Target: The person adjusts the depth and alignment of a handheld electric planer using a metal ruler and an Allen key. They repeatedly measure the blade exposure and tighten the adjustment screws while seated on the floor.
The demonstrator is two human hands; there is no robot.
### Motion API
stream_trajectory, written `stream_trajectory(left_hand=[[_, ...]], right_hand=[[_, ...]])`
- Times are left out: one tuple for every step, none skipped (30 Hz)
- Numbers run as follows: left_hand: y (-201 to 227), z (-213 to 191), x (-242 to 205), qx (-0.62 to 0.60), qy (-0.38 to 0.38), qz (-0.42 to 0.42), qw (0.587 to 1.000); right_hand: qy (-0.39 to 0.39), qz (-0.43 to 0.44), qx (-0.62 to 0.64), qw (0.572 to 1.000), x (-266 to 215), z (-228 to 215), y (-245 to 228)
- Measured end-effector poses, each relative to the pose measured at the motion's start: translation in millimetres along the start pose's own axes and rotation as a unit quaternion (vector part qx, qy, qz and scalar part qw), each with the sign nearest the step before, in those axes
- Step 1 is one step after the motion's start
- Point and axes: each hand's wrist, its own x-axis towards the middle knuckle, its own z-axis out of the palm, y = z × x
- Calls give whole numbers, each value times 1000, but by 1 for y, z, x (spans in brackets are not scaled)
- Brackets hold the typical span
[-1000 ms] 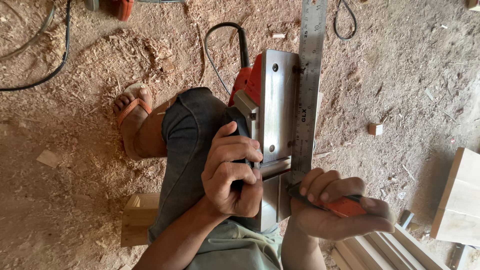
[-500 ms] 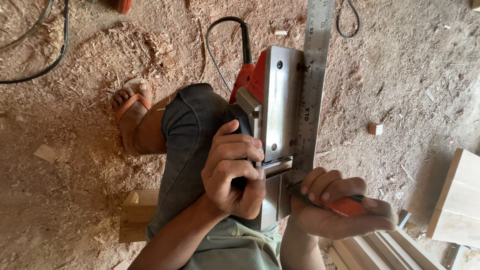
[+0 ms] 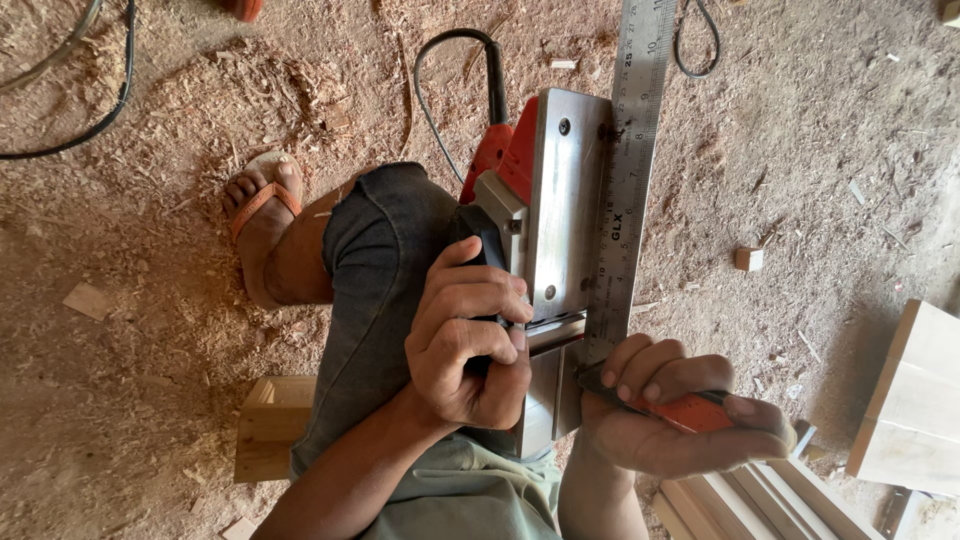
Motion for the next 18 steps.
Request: stream_trajectory(left_hand=[[0,0,0,-1,-2,-2,1000],[1,-1,0,-1,-4,-5,1000],[1,0,0,-4,-1,-5,1000],[2,0,0,-7,3,-6,1000],[2,0,0,-9,6,-7,1000],[2,0,0,-7,5,-7,1000],[2,1,0,-5,5,-7,1000],[2,1,0,-2,5,-7,1000],[2,1,0,-5,3,-7,1000],[2,0,0,-8,2,-7,1000],[2,0,0,-11,1,-7,1000],[2,0,0,-9,2,-7,1000],[2,0,0,-8,3,-6,1000],[2,0,0,-7,3,-6,1000],[2,-1,-1,0,-1,-7,1000],[2,-1,-1,6,-6,-7,1000],[2,-1,-1,13,-11,-7,1000],[3,-2,-1,5,-10,-10,1000]], right_hand=[[-1,-1,-1,1000,0,0,0],[-2,0,3,1000,0,1,0],[-1,1,1,1000,0,1,0],[0,1,0,1000,0,1,-1],[4,1,-7,1000,0,1,-1],[4,3,-6,1000,0,1,-1],[3,3,-5,1000,0,1,-1],[-2,5,5,1000,-1,1,-1],[-6,5,9,1000,-1,1,-1],[-10,5,14,1000,-1,0,-1],[-14,3,13,1000,-1,0,0],[-13,2,16,1000,-1,-1,1],[-13,2,19,1000,-1,-1,1],[-8,2,26,1000,-1,-2,2],[-7,4,32,999,-1,-3,3],[-5,6,39,999,-2,-4,4],[-7,9,46,999,-3,-5,4],[-14,9,50,999,-3,-6,5]])
